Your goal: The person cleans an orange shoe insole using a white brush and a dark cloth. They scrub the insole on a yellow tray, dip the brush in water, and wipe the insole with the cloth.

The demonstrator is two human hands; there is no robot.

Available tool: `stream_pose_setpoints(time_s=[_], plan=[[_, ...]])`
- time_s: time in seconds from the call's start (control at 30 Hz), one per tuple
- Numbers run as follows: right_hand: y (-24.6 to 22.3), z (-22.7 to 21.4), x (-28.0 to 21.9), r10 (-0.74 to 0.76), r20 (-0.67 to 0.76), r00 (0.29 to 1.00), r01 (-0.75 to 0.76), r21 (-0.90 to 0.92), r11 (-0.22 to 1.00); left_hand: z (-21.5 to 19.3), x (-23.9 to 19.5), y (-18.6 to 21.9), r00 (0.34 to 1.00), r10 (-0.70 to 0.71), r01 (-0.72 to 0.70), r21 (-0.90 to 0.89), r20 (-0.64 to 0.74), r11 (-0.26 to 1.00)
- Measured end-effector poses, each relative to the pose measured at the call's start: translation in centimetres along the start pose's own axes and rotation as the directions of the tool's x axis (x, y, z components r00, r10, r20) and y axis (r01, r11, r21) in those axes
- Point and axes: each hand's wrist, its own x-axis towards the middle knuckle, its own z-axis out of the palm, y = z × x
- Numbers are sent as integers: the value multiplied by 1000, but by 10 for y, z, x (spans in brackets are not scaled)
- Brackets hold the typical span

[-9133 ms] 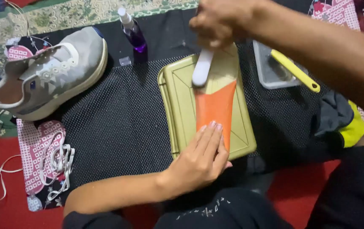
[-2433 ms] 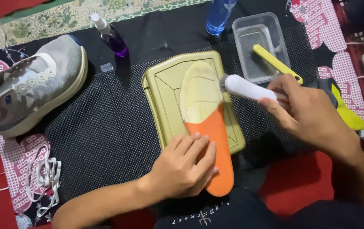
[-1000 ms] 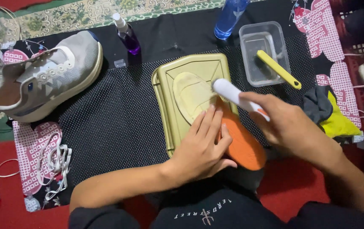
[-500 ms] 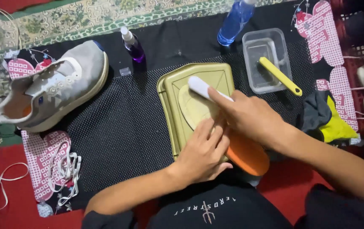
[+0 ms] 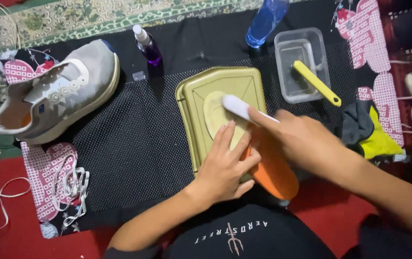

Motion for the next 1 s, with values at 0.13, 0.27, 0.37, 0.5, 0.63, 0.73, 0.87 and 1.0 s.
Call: stream_pose_setpoints(time_s=[0.13,0.27,0.37,0.5,0.63,0.73,0.87,1.0], plan=[[-6,-16,-14,81,107,991,-74,-67,995,2,2,-2,1000,6,-6,1,-29,1000],[-13,4,44,-32,-67,997,33,21,999,7,-1,-3,999,23,-24,-24,-40,999],[-22,9,46,-19,-107,994,20,9,1000,14,-5,-6,998,19,-20,-5,-59,1000],[-7,-6,-15,83,63,995,-82,-18,996,8,-3,-3,998,16,-15,16,-58,1000],[-5,-8,-13,94,-1,996,-94,25,995,1,-1,1,998,-29,34,-98,56,995],[-7,4,38,-25,-202,979,52,129,990,0,0,1,998,-33,38,-106,49,994],[-11,7,46,-98,-363,927,170,173,970,-3,-2,2,998,-57,60,-138,22,989],[3,5,-19,48,-191,980,-17,160,987,4,-3,0,997,-44,50,-109,57,993]])
